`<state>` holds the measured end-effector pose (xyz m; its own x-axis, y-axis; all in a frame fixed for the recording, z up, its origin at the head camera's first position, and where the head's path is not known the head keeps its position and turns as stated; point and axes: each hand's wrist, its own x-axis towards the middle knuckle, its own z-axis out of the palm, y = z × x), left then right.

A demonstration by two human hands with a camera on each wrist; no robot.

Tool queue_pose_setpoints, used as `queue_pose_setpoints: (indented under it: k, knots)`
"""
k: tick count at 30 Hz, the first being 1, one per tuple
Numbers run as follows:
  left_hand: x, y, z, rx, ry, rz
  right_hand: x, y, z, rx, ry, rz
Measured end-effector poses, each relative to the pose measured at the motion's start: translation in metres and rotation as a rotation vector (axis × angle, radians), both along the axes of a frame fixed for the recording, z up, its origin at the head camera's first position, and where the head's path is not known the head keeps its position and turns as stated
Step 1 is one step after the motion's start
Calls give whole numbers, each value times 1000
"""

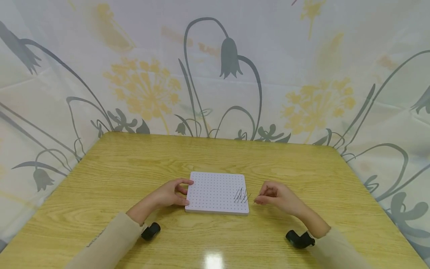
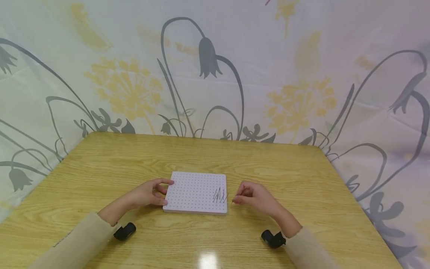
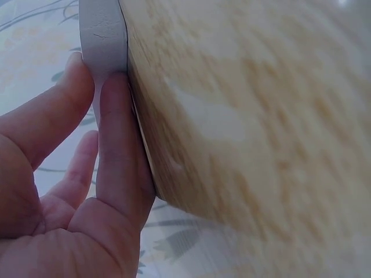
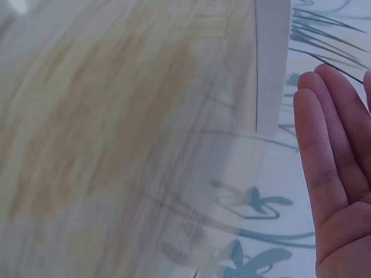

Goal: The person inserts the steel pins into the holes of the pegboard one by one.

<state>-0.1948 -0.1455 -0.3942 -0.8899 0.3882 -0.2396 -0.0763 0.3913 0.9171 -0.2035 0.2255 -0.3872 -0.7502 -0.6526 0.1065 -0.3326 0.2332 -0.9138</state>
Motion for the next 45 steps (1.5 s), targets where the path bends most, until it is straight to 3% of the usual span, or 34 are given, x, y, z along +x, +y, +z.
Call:
queue_pose_setpoints:
  k: [9,27,36,45]
  knots:
    - [1,0,1,11,-3,3,2,-14,-2,4,-37,20]
    - [0,0,1,15,2,-7,1,-27,-6,204,192,-62]
    - [1,0,2,17,-4,-6,2,-23,-3,215,198,-44]
    - [0,0,0,19,-6,-3,1,-6,1,278,205,-107]
